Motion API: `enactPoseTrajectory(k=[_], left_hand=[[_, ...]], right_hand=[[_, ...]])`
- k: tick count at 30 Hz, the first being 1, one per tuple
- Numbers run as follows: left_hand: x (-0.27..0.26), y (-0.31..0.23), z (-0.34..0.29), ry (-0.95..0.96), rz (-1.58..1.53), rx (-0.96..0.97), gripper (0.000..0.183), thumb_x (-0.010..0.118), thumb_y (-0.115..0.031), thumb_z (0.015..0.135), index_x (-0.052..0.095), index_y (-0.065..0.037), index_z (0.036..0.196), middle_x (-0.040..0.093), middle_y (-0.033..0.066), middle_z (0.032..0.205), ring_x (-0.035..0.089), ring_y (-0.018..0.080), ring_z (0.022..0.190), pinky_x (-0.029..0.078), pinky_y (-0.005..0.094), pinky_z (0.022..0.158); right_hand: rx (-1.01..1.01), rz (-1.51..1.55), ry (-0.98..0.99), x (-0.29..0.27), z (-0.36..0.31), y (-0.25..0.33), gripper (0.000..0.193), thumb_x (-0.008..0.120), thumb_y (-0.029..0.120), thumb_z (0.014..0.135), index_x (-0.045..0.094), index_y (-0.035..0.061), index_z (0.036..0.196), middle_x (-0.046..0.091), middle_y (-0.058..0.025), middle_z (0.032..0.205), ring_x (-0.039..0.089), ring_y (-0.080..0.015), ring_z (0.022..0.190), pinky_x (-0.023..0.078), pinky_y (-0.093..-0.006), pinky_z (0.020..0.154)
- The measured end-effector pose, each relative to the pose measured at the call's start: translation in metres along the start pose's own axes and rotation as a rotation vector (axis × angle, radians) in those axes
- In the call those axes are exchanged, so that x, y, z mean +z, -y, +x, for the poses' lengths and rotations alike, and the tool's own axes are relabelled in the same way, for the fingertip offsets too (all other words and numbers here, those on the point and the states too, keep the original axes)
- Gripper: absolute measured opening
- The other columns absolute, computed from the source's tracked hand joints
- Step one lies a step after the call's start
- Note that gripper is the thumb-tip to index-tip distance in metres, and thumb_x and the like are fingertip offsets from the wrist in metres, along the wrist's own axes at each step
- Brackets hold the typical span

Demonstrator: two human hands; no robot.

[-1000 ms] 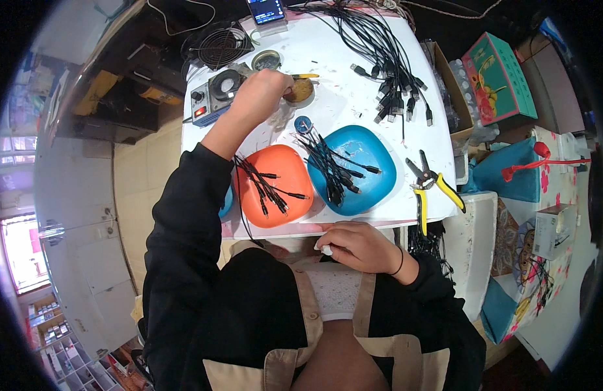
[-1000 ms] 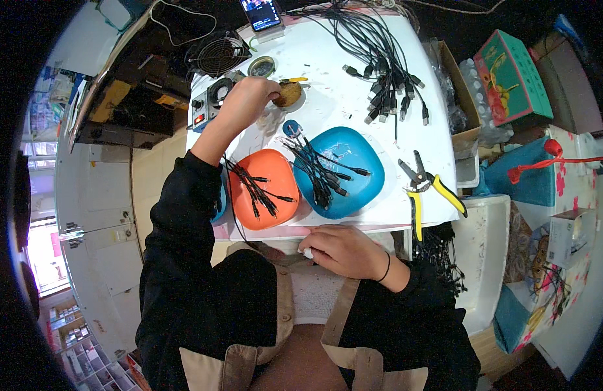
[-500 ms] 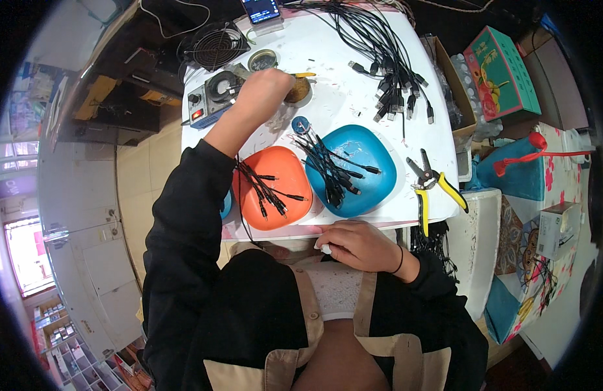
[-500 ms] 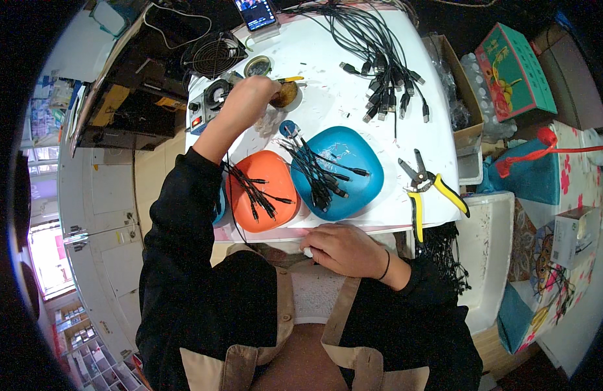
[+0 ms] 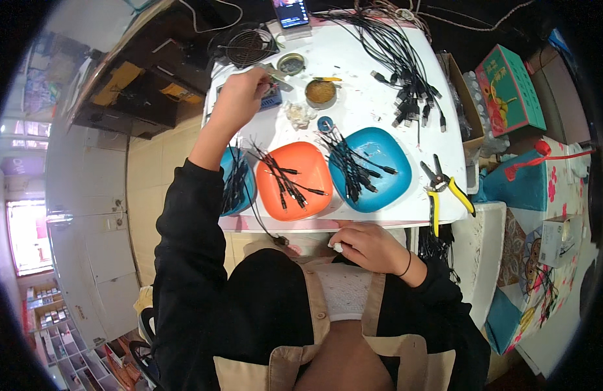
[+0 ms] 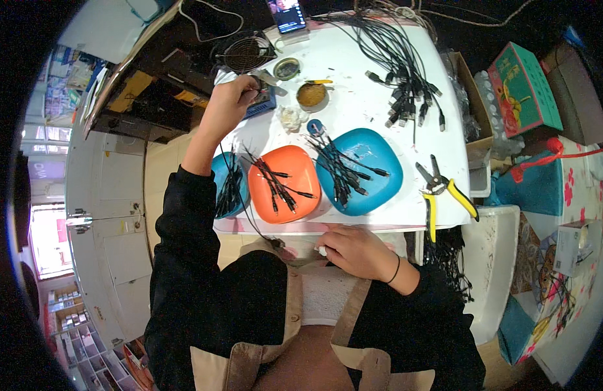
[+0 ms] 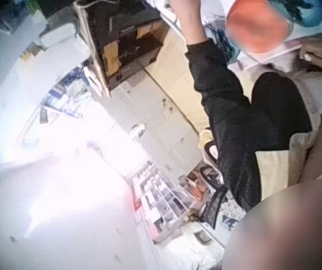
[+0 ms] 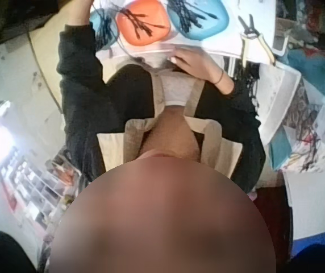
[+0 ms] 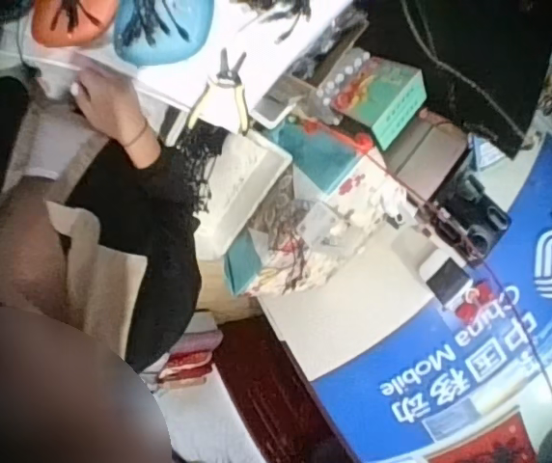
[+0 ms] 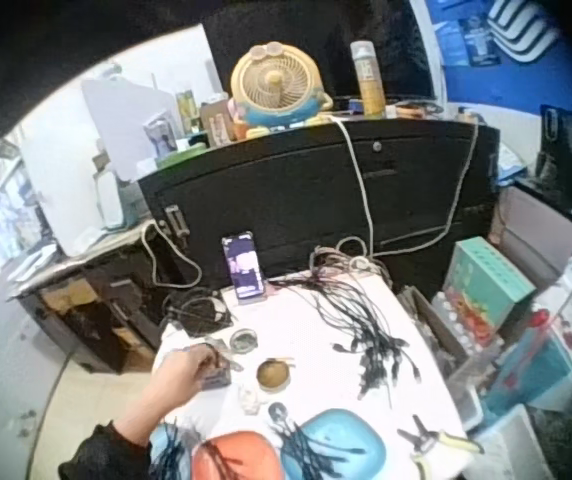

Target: The person sits on the floor at a low table and repeatedly picks up black cables and small white components, attaching the components to the cable ends by hand. Finished assemblies are placed into a white bin beside the table.

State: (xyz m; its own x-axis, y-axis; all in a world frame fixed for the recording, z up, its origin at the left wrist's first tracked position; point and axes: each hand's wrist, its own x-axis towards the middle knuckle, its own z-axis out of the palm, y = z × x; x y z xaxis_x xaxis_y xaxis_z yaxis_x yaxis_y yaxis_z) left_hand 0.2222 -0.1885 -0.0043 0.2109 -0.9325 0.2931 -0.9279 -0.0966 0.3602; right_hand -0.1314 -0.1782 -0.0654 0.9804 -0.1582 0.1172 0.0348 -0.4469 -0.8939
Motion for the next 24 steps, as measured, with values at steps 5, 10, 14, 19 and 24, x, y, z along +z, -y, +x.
enactPoseTrajectory(k=[5, 10, 14, 19, 24], left_hand=[[-0.025, 0.034, -0.012, -0.004, 0.077, -0.157, 0.009, 0.064, -0.003, 0.077, 0.063, 0.0, 0.086, 0.064, 0.0193, 0.076, 0.063, 0.0371, 0.073, 0.049, 0.04, 0.064], [-0.02, 0.055, -0.007, 0.054, 0.178, -0.146, 0.01, 0.064, -0.003, 0.079, 0.063, 0.002, 0.088, 0.064, 0.0189, 0.073, 0.064, 0.0337, 0.068, 0.048, 0.0368, 0.062], [-0.015, 0.062, 0.001, 0.091, 0.182, -0.147, 0.01, 0.064, -0.005, 0.079, 0.064, 0.002, 0.085, 0.062, 0.0202, 0.071, 0.063, 0.036, 0.068, 0.049, 0.0389, 0.062], [-0.012, 0.062, 0.009, 0.139, 0.285, -0.153, 0.008, 0.063, -0.005, 0.077, 0.066, -0.001, 0.084, 0.063, 0.0216, 0.077, 0.063, 0.0383, 0.076, 0.05, 0.0434, 0.069], [-0.011, 0.058, 0.019, 0.192, 0.338, -0.183, 0.01, 0.06, -0.002, 0.074, 0.067, -0.001, 0.081, 0.064, 0.0222, 0.08, 0.063, 0.0388, 0.08, 0.051, 0.0442, 0.072]], right_hand=[[0.016, 0.01, 0.059, 0.011, 0.002, 0.0, 0.013, 0.058, 0.008, 0.082, 0.059, 0.0052, 0.094, 0.06, -0.0149, 0.087, 0.058, -0.0356, 0.086, 0.047, -0.0421, 0.08], [-0.027, -0.003, 0.059, 0.013, 0.006, 0.001, 0.013, 0.059, 0.008, 0.081, 0.059, 0.0052, 0.093, 0.06, -0.0146, 0.085, 0.059, -0.0341, 0.087, 0.047, -0.0414, 0.082], [0.011, 0.005, 0.074, 0.011, 0.007, 0.002, 0.013, 0.059, 0.009, 0.081, 0.059, 0.0048, 0.093, 0.061, -0.0144, 0.086, 0.059, -0.0336, 0.088, 0.046, -0.041, 0.086], [0.025, -0.026, 0.083, 0.008, 0.008, 0.002, 0.013, 0.058, 0.011, 0.083, 0.059, 0.004, 0.094, 0.062, -0.0151, 0.089, 0.059, -0.0335, 0.091, 0.045, -0.0413, 0.091], [0.002, -0.014, 0.062, 0.005, 0.009, -0.001, 0.013, 0.057, 0.011, 0.084, 0.059, 0.003, 0.094, 0.061, -0.0156, 0.089, 0.059, -0.0339, 0.091, 0.045, -0.0411, 0.094]])
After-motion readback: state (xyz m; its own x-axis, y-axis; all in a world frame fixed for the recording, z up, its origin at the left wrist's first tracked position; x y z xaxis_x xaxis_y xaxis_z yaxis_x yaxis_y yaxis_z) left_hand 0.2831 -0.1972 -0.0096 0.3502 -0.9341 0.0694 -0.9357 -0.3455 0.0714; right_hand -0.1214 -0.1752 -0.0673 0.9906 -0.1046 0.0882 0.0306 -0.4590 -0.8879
